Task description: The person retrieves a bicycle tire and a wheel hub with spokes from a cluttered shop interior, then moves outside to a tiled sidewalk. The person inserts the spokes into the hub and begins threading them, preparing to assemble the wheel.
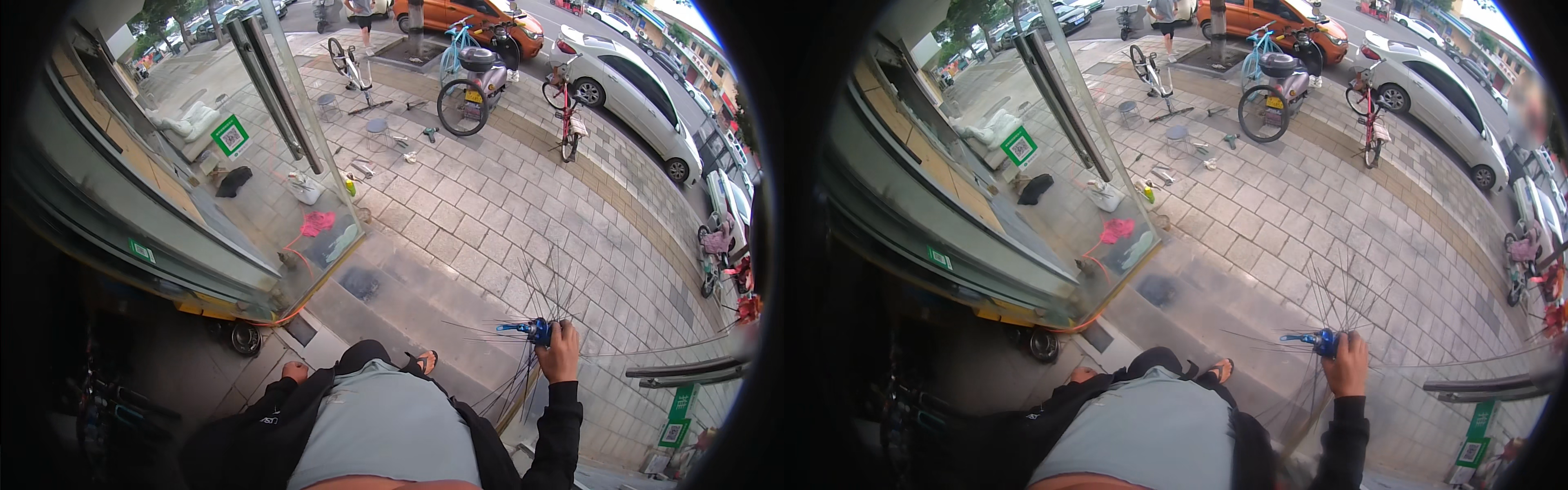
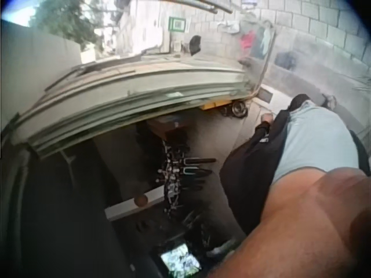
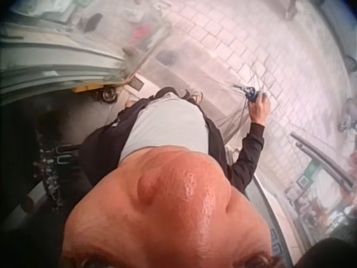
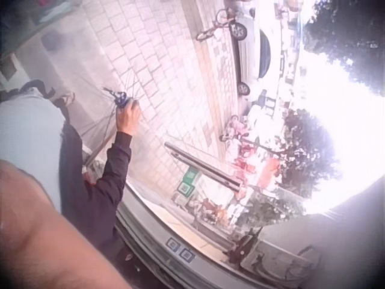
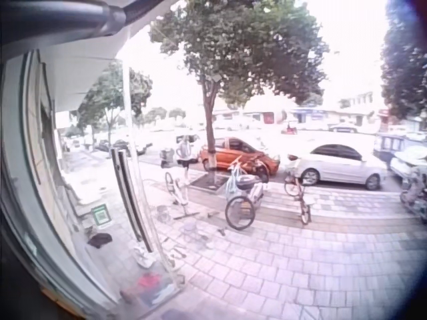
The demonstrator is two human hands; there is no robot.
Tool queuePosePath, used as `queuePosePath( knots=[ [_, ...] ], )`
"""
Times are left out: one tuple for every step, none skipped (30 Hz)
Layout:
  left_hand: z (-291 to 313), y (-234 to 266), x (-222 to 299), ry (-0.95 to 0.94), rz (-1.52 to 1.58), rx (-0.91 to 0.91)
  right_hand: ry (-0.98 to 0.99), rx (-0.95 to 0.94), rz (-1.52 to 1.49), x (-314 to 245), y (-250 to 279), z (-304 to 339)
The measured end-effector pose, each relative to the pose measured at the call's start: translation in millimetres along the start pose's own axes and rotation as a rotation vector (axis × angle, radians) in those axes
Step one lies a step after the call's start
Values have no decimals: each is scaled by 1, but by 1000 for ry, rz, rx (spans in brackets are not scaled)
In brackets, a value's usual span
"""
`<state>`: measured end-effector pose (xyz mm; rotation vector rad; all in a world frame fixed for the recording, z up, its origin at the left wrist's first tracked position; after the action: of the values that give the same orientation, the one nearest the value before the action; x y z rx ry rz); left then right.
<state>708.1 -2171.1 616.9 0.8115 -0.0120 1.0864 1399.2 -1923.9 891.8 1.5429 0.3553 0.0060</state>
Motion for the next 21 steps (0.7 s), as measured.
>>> queuePosePath(
  knots=[
    [-2,-2,24,-54,-55,71,31,25,4,8,-4,-13],
    [-2,-4,51,-100,-7,89,52,23,8,11,-4,-28],
    [2,-8,78,-142,46,105,76,16,17,14,-4,-42],
    [3,-14,98,-187,96,121,96,10,25,17,-1,-53],
    [-1,-16,104,-212,121,141,112,10,33,14,0,-65],
    [-7,-17,112,-240,144,159,125,21,23,13,3,-76],
    [-15,-19,117,-222,113,98,134,32,13,13,7,-86],
    [-20,-17,124,-224,78,85,140,45,6,12,9,-95],
    [-26,-15,131,-226,41,71,148,69,9,9,13,-101],
    [-31,-12,137,-228,4,57,147,75,8,8,12,-107],
    [-39,-9,140,-205,-16,44,146,83,11,8,14,-113],
    [-47,-3,141,-182,-36,31,145,91,14,7,15,-118],
    [-55,5,142,-159,-56,19,137,92,12,7,16,-123],
    [-65,11,144,-138,-76,6,128,96,14,5,19,-126],
    [-71,18,147,-102,-109,-20,119,99,14,3,21,-129],
    [-86,24,146,-109,-105,-27,109,107,22,0,24,-132],
    [-95,26,146,-111,-97,-41,101,106,35,-3,27,-134],
    [-104,28,146,-112,-88,-55,94,105,47,-5,29,-137],
    [-111,31,144,-108,-59,-34,84,96,49,-7,28,-140],
    [-119,32,146,-128,-67,-39,61,72,53,-7,27,-142],
    [-127,34,149,-148,-74,-44,37,47,57,-7,26,-144]
  ],
)
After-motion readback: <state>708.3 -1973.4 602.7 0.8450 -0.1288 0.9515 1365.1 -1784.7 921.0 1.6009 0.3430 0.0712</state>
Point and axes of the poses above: each hand's wrist, its own z-axis away from the middle knuckle, its own y-axis out of the back of the hand, x = y × z, the point moved 5 cm from there along -z, towards the middle knuckle, and after that the axes turned 14 degrees about -x, right-handed, at the moved point
